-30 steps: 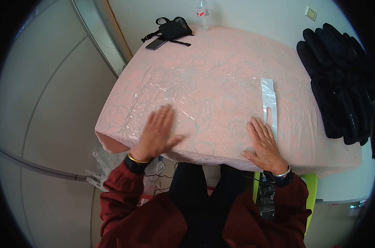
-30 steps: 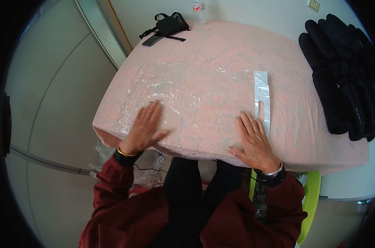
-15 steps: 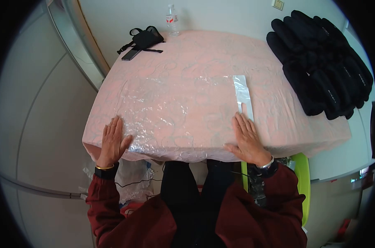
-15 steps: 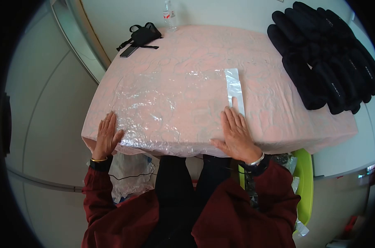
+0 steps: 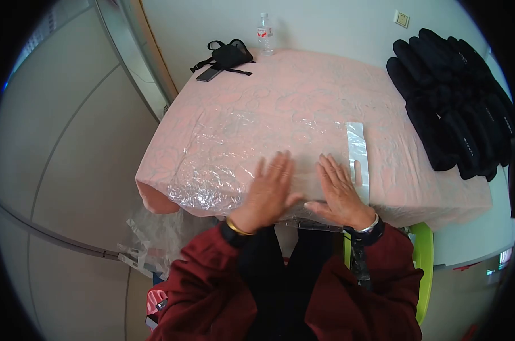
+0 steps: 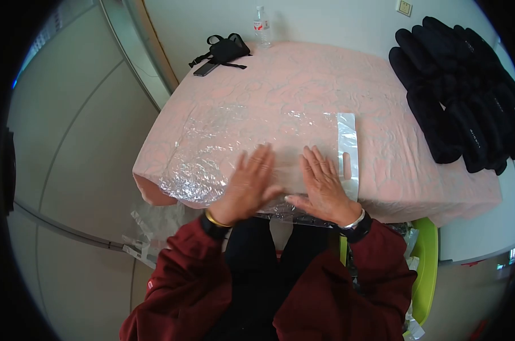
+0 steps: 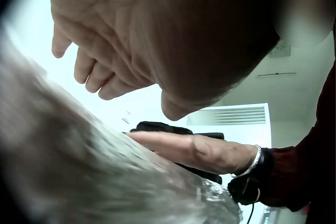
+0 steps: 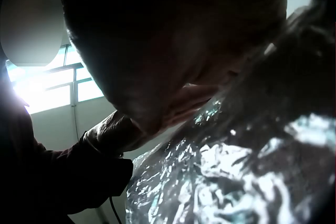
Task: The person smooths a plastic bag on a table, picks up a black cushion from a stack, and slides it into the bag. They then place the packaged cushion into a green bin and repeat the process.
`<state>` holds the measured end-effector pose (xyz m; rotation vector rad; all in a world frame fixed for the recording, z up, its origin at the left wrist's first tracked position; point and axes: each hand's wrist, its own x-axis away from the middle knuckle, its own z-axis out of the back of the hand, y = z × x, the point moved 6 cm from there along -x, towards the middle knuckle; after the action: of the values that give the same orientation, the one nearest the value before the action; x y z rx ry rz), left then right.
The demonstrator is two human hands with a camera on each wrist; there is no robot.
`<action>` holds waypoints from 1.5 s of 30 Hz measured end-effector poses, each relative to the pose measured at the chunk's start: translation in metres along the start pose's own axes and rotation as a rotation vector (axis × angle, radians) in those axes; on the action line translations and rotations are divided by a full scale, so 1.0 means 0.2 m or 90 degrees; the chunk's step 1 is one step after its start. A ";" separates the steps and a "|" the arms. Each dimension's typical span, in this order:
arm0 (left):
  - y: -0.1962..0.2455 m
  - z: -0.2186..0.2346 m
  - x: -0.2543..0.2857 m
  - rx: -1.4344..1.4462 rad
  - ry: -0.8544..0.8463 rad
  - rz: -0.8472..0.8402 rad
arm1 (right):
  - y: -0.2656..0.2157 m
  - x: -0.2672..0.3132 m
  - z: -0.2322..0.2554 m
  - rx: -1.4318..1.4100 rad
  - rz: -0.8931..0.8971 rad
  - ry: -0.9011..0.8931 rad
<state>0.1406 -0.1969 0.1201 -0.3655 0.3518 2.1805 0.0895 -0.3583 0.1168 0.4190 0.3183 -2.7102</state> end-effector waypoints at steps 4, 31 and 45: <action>0.05 -0.15 -0.07 0.012 -0.036 -0.034 | -0.01 0.02 -0.05 -0.001 0.011 -0.052; -0.34 0.34 0.46 0.071 0.239 0.049 | 0.52 0.21 -0.01 0.103 -0.354 0.133; -0.24 0.15 0.33 0.103 0.199 0.053 | -0.04 0.19 0.17 -0.229 -0.134 0.186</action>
<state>0.1371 -0.1105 0.1162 -0.6113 0.7237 2.1579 0.0435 -0.3730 0.1372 0.7061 0.9613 -2.7040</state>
